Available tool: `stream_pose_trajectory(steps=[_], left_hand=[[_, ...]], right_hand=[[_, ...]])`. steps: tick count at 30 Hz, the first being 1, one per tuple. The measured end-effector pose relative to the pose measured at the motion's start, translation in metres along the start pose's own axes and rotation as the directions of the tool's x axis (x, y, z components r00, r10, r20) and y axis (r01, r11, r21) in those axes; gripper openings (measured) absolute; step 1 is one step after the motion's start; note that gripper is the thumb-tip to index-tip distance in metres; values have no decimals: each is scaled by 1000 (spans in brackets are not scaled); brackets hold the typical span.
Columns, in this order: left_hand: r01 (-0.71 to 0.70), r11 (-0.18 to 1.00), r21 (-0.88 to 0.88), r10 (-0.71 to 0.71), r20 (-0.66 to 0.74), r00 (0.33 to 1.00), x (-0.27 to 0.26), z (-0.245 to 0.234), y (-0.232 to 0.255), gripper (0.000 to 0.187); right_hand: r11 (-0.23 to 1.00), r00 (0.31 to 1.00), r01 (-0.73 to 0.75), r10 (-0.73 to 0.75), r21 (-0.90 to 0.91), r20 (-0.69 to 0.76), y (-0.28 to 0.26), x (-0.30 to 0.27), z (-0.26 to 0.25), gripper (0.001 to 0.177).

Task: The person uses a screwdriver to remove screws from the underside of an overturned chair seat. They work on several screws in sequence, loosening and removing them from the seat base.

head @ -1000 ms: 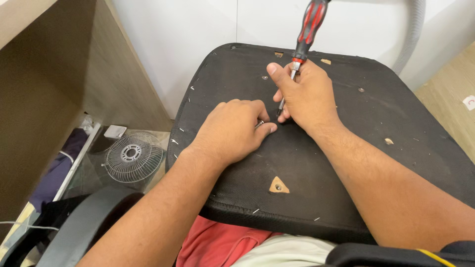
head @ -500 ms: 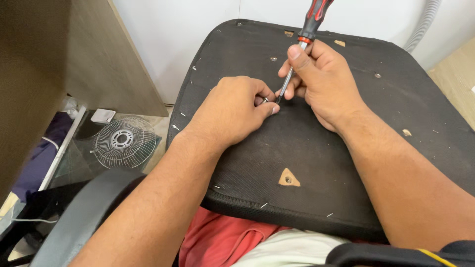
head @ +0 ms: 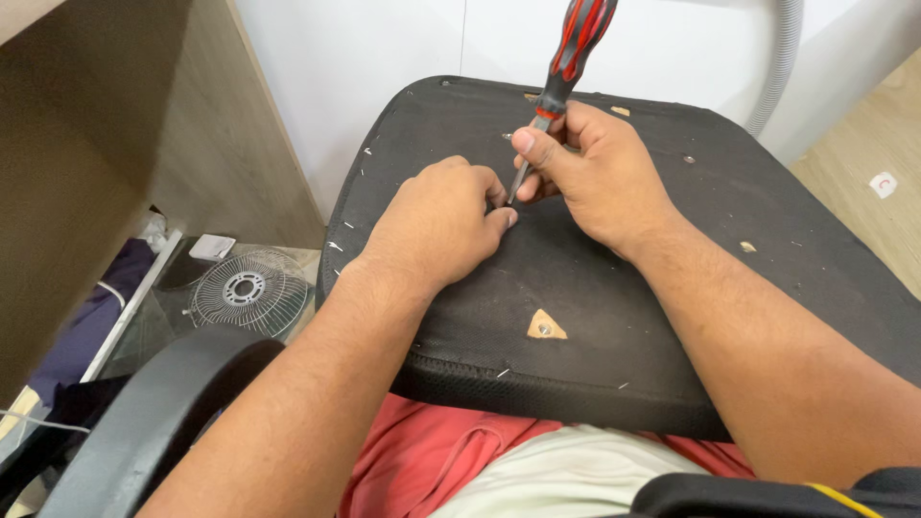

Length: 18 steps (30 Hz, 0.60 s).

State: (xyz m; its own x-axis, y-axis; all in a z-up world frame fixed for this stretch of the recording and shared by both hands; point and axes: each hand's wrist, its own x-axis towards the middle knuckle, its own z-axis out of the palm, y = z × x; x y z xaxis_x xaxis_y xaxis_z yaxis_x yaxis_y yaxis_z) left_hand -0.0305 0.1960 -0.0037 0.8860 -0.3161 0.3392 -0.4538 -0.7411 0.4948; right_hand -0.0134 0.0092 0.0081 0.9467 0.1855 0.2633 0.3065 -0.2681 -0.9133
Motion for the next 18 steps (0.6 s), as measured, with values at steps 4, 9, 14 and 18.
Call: stream_pose_trajectory(steps=[4, 9, 14, 18], left_hand=[[50, 998, -37, -49, 32, 998, 4, -1, 11, 21], [147, 989, -37, -143, 81, 986, 9, -4, 21, 23], [175, 984, 39, -178, 81, 981, 10, 0, 25, 25], [62, 998, 14, -61, -25, 998, 1, 0, 17, 23]], right_hand=[[1000, 1000, 29, -29, -5, -1, 2, -5, -8, 22], [991, 997, 27, -36, -128, -67, 1, -4, -13, 22], [987, 996, -10, -5, -163, -93, -3, -2, -7, 22], [992, 998, -21, 13, -126, -69, -4, -2, -1, 23]])
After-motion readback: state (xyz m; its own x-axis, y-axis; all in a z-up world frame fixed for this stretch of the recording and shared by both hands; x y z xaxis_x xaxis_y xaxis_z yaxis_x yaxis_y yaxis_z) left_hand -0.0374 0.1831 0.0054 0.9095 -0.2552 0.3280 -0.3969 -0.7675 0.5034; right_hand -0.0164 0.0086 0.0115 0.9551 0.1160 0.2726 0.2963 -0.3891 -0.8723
